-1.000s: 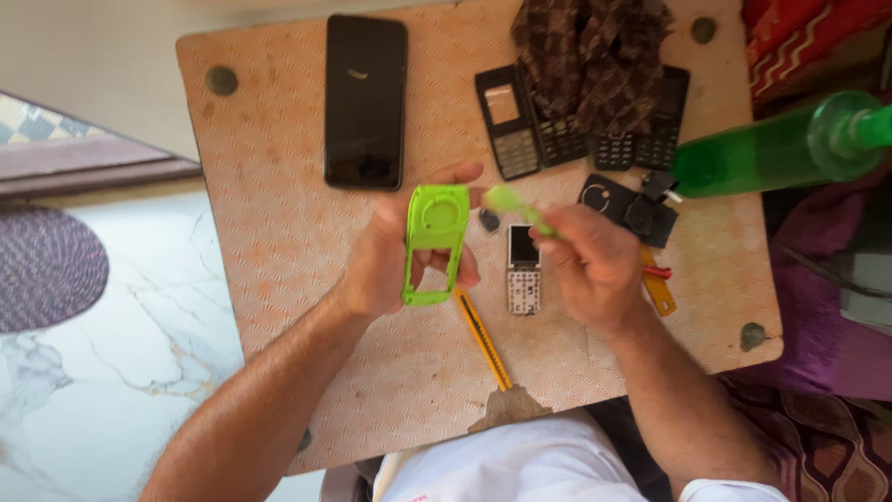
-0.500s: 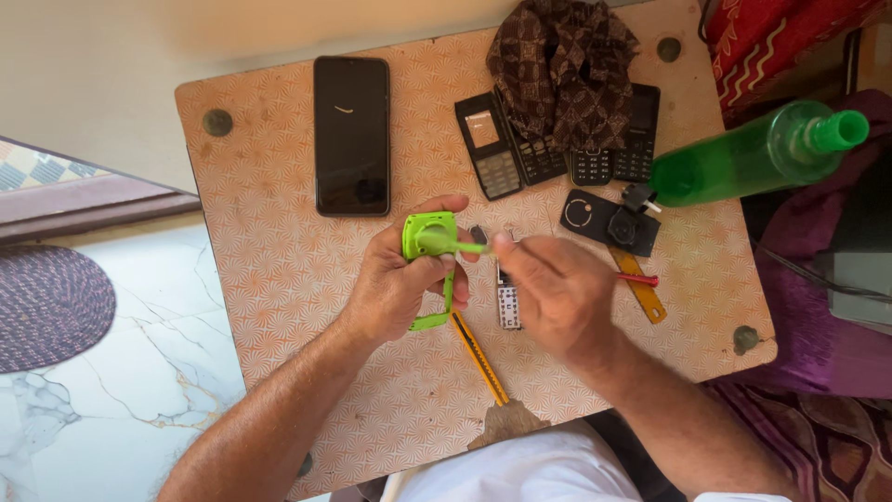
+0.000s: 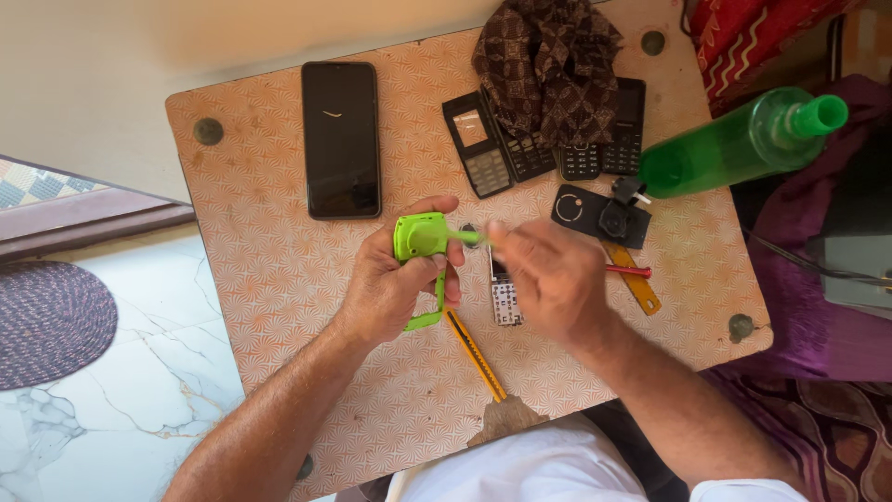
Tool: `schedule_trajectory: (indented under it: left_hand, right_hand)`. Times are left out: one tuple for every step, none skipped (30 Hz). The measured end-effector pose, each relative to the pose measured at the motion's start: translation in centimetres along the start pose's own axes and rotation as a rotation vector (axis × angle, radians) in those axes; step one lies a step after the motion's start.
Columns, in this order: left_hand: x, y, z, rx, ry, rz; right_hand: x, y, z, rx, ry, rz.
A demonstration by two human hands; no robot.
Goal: The person brushes internal mobile phone components with a brush, manipulates a keypad and a green casing, and uses a screwdriver on the casing.
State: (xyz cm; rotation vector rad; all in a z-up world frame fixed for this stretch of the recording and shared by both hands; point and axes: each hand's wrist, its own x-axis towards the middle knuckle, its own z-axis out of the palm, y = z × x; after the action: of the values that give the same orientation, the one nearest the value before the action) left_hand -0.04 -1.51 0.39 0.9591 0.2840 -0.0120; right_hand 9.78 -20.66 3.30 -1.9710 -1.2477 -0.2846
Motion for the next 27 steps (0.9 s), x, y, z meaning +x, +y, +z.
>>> schedule_trajectory:
  left_hand:
    - [0.0, 0.0, 0.0, 0.003, -0.014, 0.010]
    - [-0.1, 0.0, 0.0, 0.008, -0.022, 0.024]
    - [-0.2, 0.0, -0.1, 0.013, -0.029, 0.038]
    - [-0.1, 0.1, -0.1, 0.007, -0.027, 0.032]
    - [0.0, 0.1, -0.1, 0.000, -0.025, 0.026]
    - [0.0, 0.0, 0.0, -0.008, -0.021, 0.019]
    - [0.1, -0.1, 0.0, 0.012, -0.009, 0.017]
    - [0.1, 0.0, -0.1, 0.035, 0.007, 0.019]
    - [0.0, 0.1, -0.2, 0.057, 0.023, 0.022]
    - [0.1, 0.2, -0.2, 0.041, 0.031, 0.033]
    - [0.2, 0.4, -0.3, 0.026, 0.039, 0.044]
    - [0.3, 0.5, -0.2, 0.010, 0.051, 0.058]
    - [0.4, 0.6, -0.1, 0.025, 0.027, 0.056]
    - [0.3, 0.5, 0.0, 0.040, 0.005, 0.052]
    - [0.2, 0.5, 0.1, 0.056, -0.017, 0.048]
    - [0.2, 0.5, 0.2, 0.055, -0.012, 0.040]
    - [0.1, 0.5, 0.3, 0.054, -0.008, 0.031]
    - [0.2, 0.7, 0.3, 0.056, 0.000, 0.031]
    - [0.3, 1.0, 0.3, 0.063, 0.010, 0.017]
    - [0.3, 1.0, 0.4, 0.066, 0.020, -0.005]
    - [0.3, 1.0, 0.4, 0.068, 0.029, -0.027]
    - [0.3, 0.9, 0.5, 0.057, 0.008, -0.033]
    - [0.3, 0.7, 0.6, 0.046, -0.013, -0.039]
    - [0.3, 0.7, 0.5, 0.037, -0.032, -0.043]
    - [0.2, 0.8, 0.4, 0.045, -0.024, -0.031]
    - [0.3, 0.6, 0.4, 0.050, -0.025, -0.027]
    - [0.5, 0.5, 0.4, 0.054, -0.027, -0.023]
  right_hand:
    - [0.1, -0.1, -0.2, -0.003, 0.008, 0.021]
    - [0.2, -0.3, -0.1, 0.010, -0.008, 0.014]
    - [0.4, -0.4, 0.0, 0.023, -0.024, 0.006]
    - [0.5, -0.4, -0.1, 0.029, -0.039, 0.005]
    - [0.5, -0.3, -0.2, 0.019, -0.023, -0.008]
    - [0.4, -0.3, -0.4, 0.011, -0.010, -0.020]
    - [0.3, -0.2, -0.5, 0.003, 0.003, -0.032]
    - [0.2, -0.3, -0.4, 0.002, -0.012, -0.016]
    - [0.2, -0.4, -0.4, 0.002, -0.027, -0.001]
    - [0.2, -0.4, -0.5, -0.005, -0.041, 0.017]
    - [0.3, -0.2, -0.7, 0.001, -0.038, 0.025]
    - [0.3, -0.1, -0.8, 0.010, -0.038, 0.031]
    - [0.3, 0.0, -0.9, 0.019, -0.037, 0.037]
    - [0.3, 0.0, -0.9, 0.028, -0.037, 0.028]
    - [0.2, 0.1, -0.8, 0.037, -0.037, 0.020]
    - [0.1, 0.1, -0.8, 0.043, -0.035, 0.016]
    - [-0.1, 0.1, -0.9, 0.056, -0.055, 0.032]
    - [0.1, 0.2, -0.9, 0.072, -0.075, 0.038]
    - [0.3, 0.4, -0.9, 0.088, -0.094, 0.045]
    - [0.2, 0.4, -1.1, 0.078, -0.086, 0.050]
    - [0.1, 0.5, -1.2, 0.068, -0.079, 0.055]
    - [0.1, 0.7, -1.3, 0.060, -0.072, 0.056]
    - [-0.1, 0.6, -1.3, 0.067, -0.084, 0.030]
    - [-0.1, 0.6, -1.3, 0.076, -0.094, 0.002]
    - [-0.1, 0.6, -1.2, 0.085, -0.104, -0.027]
    - [-0.2, 0.8, -1.3, 0.069, -0.103, -0.011]
    - [-0.4, 0.9, -1.4, 0.052, -0.101, 0.005]
